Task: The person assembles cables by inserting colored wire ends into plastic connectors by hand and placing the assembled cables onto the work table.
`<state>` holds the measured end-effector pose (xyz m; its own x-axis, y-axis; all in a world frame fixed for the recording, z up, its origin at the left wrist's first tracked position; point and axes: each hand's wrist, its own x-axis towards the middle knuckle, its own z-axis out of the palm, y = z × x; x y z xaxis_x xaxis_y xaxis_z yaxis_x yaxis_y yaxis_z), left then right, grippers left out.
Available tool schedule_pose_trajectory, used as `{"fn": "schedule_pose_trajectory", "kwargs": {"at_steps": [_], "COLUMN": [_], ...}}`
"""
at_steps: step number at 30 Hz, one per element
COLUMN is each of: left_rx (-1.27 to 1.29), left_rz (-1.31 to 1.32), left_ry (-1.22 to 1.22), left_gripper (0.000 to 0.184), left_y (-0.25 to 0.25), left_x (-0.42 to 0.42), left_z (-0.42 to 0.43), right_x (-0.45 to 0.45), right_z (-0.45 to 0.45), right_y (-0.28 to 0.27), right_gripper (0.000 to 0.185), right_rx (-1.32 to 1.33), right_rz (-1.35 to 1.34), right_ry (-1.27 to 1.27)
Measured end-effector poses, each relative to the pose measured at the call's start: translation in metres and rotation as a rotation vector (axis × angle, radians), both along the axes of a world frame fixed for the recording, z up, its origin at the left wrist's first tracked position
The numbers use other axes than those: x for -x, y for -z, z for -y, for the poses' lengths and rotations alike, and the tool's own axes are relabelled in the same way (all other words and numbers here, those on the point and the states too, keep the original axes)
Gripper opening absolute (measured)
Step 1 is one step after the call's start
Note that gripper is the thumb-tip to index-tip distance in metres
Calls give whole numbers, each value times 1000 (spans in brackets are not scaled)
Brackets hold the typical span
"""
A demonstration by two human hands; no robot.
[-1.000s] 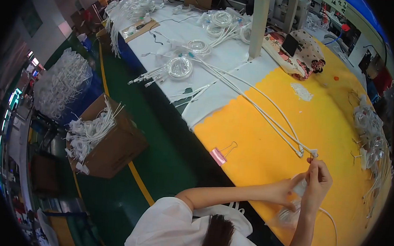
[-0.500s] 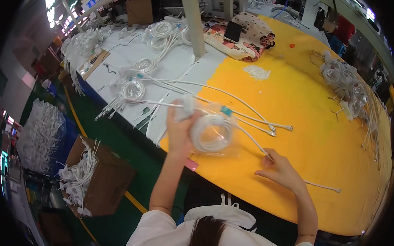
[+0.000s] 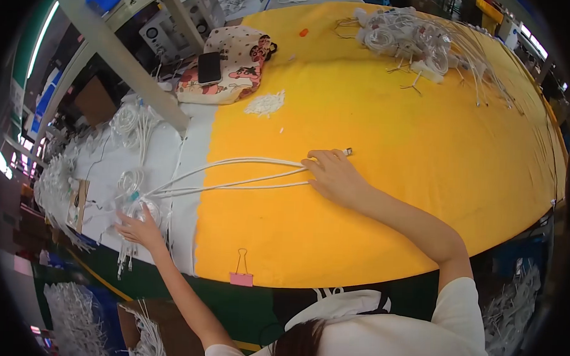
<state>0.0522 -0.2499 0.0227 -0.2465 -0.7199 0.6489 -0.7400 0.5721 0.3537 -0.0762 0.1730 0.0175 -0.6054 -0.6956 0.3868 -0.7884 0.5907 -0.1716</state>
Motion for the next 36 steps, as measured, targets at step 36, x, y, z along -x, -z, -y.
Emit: {"fn": "schedule_pose_trajectory", "kwargs": {"at_steps": [36], "left_rx": [558], "left_rz": [420], "left_ry": [213], "left_gripper": [74], "left_y": [6], "left_x": [455], "left_z": [-57], "right_x": [264], "right_z": [-329], "right_y": [41], "right_gripper": [45], "right_rx": [55], "right_rz": [-297], "right_ry": [922]}}
